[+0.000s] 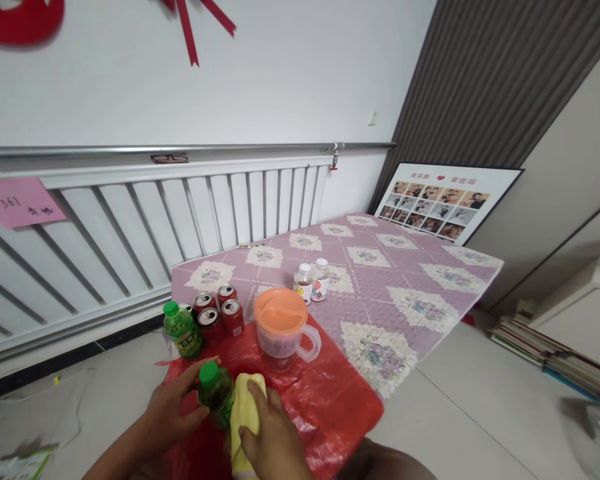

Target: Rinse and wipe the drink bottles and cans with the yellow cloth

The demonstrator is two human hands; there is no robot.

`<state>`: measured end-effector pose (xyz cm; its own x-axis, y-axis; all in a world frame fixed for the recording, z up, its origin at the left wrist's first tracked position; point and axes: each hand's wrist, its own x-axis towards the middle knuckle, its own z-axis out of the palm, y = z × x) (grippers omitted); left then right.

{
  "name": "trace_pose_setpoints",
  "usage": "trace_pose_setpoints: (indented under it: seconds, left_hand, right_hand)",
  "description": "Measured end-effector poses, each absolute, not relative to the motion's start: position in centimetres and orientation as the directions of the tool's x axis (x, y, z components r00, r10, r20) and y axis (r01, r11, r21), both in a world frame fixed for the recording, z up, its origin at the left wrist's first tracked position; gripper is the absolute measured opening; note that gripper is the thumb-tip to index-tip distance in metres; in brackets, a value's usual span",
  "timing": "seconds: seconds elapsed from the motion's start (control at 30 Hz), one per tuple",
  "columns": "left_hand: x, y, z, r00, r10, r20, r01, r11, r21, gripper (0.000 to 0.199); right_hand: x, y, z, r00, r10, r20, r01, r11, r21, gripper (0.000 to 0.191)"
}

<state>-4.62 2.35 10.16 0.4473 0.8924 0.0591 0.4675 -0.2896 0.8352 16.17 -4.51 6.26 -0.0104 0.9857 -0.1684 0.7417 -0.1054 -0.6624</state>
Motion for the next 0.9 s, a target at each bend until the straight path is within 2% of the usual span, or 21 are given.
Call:
trace_pose_setpoints:
  seconds: [0.17,0.3,0.4,0.53,0.73,0.9]
  left_hand:
    - [-3.9,1.8,11.2,0.381,0.924,0.026,0.471,-0.218,0.855,0.074]
    - [-2.8,1.0,12.3,0.216,0.976,0.012,0.536,-0.129,0.834,0.057]
    - [-2.5,0.8,12.2,0.195,0.981,0.016,0.530,-0.119,0.839,0.047]
    - [-3.0,1.2,11.5,0.243,0.969,0.046,0.512,-0.169,0.842,0.047]
    - [-4.6,2.4,10.5,0.453,0.890,0.045,0.427,-0.261,0.866,0.058]
    - [-5.0,2.5,9.9,0.508,0.861,0.008,0.355,-0.217,0.909,0.069]
  right_hand:
    - [16.9,-4.3,9.4,0.011,0.998,-0.064,0.669,-0.055,-0.741,0.068]
    - [16.6,-4.1,11.9,-0.021,1.000,-0.016,0.631,0.001,-0.775,0.070]
    - [16.1,-3.8,12.2,-0.057,0.998,-0.012,0.623,0.026,-0.782,0.070]
    - [16.0,-3.4,10.2,-0.038,0.998,-0.053,0.624,-0.018,-0.781,0.069]
    - [15.9,-4.4,6.2,-0.037,0.988,-0.151,0.688,-0.085,-0.720,0.071]
    - [16.1,-4.8,6.1,-0.029,0.984,-0.175,0.726,-0.100,-0.680,0.071]
